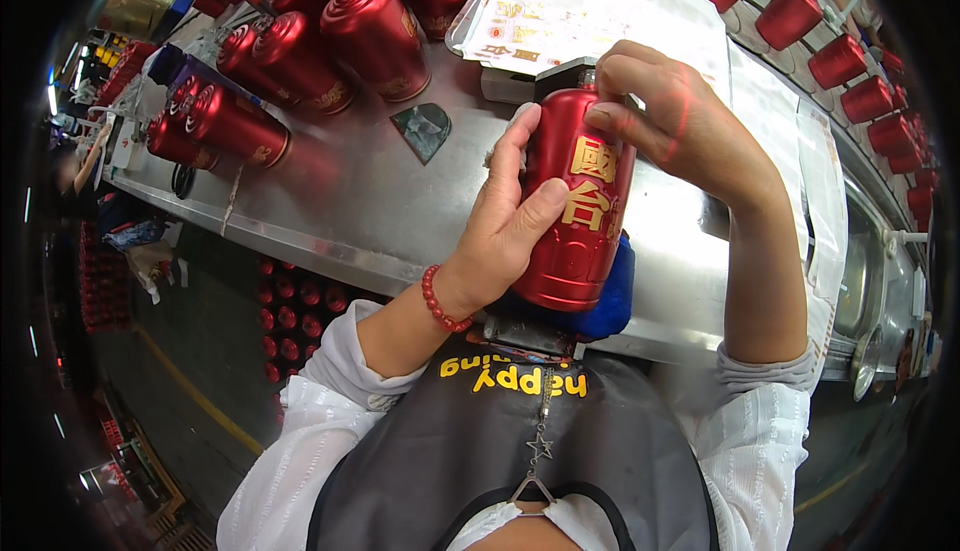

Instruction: The person applies gold stickers to red beverage cans. They peel each sticker from a sheet, position it on the can, and smooth it down with a small tool. The person repeats this process for multiple cans on a stainless steel workbench.

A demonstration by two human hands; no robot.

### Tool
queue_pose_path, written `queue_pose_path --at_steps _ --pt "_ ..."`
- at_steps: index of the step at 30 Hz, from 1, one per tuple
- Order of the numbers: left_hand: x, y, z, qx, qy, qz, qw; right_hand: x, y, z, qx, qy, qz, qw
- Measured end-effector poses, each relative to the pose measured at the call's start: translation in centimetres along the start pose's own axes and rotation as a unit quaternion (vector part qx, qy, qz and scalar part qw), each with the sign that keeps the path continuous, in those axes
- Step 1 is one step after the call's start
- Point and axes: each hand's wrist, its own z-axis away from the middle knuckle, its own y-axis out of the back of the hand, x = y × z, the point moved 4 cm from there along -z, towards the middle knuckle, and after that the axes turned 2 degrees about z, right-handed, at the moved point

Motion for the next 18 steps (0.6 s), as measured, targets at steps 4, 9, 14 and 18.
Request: queue_pose_path --at_steps 4,9,14,18 --pt "0.08 0.01 -0.12 0.010 -0.017 -0.037 0.999 0.13 -0.16 -0.03 0.000 -0.009 -0.006 1.000" --pt "-0.01 0.27 -0.18 0.003 -0.005 -0.056 0.998 0.21 -0.25 0.03 -0.006 -0.022 -0.014 1.000" --pt "-0.29 0.37 -0.13 0.012 -0.012 -0.096 0.995 0.23 -0.29 0.17 -0.002 -0.027 -0.019 0.999" --pt "-0.24 0.44 -0.11 0.017 -0.015 -0.106 0.994 0.13 -0.21 0.12 -0.002 -0.035 -0.020 0.999"
